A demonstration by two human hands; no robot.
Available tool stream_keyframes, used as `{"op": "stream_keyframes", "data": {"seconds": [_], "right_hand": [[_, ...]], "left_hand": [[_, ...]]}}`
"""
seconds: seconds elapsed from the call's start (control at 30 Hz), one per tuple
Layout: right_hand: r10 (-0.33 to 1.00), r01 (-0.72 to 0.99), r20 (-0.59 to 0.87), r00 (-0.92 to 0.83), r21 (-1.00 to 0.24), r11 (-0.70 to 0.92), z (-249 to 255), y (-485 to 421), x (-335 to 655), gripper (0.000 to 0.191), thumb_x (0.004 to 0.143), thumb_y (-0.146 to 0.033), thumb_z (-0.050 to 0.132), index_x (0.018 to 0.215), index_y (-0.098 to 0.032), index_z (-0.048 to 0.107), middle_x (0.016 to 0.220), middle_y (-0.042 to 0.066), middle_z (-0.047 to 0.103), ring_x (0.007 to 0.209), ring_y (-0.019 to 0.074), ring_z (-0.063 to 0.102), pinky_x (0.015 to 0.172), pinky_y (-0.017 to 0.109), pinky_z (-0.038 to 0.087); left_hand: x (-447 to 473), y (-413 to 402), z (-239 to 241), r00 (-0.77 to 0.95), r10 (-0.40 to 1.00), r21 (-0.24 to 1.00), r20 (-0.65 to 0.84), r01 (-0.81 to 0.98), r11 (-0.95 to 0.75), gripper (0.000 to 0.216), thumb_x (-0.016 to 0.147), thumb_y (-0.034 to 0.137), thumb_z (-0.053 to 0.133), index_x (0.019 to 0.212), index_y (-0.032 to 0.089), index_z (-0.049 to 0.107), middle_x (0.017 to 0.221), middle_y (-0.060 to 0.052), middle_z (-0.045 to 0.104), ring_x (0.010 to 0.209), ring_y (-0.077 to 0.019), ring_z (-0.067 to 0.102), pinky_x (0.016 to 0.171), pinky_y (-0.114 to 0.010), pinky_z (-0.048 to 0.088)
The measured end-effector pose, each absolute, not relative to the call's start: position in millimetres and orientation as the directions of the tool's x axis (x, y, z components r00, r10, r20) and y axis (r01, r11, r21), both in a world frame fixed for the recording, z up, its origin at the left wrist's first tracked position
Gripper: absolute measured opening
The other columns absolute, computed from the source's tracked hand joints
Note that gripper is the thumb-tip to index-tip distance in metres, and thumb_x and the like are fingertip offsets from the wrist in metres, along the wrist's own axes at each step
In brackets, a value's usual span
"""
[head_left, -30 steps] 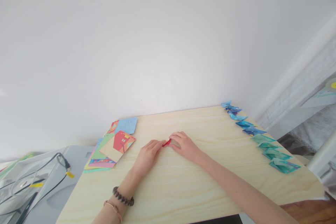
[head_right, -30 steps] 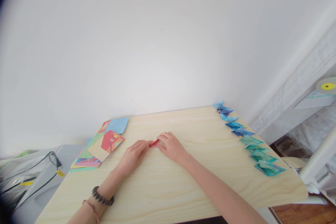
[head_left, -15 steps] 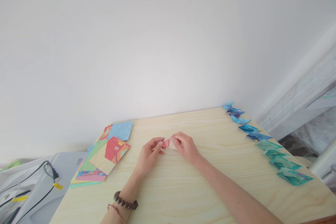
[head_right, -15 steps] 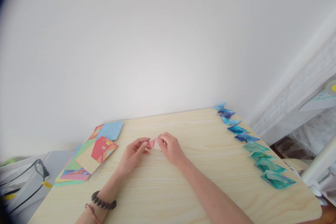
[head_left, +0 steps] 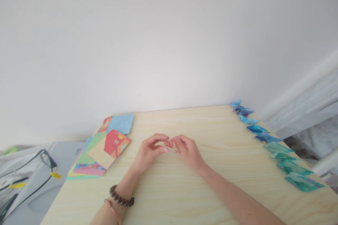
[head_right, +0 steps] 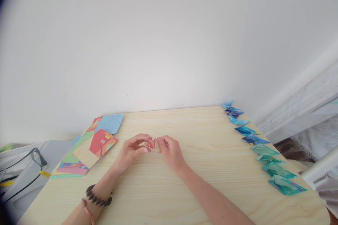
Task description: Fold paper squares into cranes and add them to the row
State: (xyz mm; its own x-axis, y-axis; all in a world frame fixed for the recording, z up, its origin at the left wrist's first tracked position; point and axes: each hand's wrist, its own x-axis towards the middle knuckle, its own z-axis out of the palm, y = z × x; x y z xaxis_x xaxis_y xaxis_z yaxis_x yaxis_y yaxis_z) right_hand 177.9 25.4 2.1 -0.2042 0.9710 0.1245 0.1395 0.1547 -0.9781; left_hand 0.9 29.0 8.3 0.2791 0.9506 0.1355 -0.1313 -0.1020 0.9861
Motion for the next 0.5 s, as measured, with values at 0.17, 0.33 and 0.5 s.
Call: {"op": "stream_keyframes", "data": {"seconds": [0.17,0.33,0.5], "right_hand": [[0.930,0.264,0.234,-0.283,-0.913,0.310,7.9,17.5,174.6,0.025,0.087,-0.031,0.045,0.074,-0.017,0.060,0.084,0.004,0.061,0.069,0.0107,0.054,0.059,0.021,0.040],[0.930,0.217,0.154,-0.335,-0.947,0.235,6.8,17.6,175.8,0.018,0.085,-0.033,0.051,0.092,-0.018,0.056,0.075,0.002,0.064,0.065,0.0109,0.058,0.054,0.020,0.043],[0.948,0.216,0.133,-0.289,-0.956,0.200,4.6,19.0,177.1,0.018,0.084,-0.030,0.051,0.095,-0.018,0.055,0.078,0.004,0.067,0.068,0.0124,0.063,0.061,0.022,0.049]], "left_hand": [[2.0,30.1,12.0,0.202,0.972,0.993,0.121,-0.041,-0.115,0.016,0.076,0.024,0.065,0.088,0.015,0.065,0.089,-0.006,0.062,0.082,-0.0155,0.058,0.072,-0.027,0.050],[1.4,32.1,12.0,0.165,0.985,0.997,0.054,0.051,-0.063,0.022,0.079,0.030,0.061,0.093,0.014,0.065,0.086,-0.006,0.065,0.070,-0.0129,0.058,0.073,-0.028,0.050],[2.4,32.4,10.9,0.157,0.986,0.986,0.056,0.148,-0.079,0.022,0.079,0.031,0.059,0.093,0.016,0.068,0.099,-0.007,0.065,0.094,-0.0189,0.059,0.081,-0.028,0.051]]}}
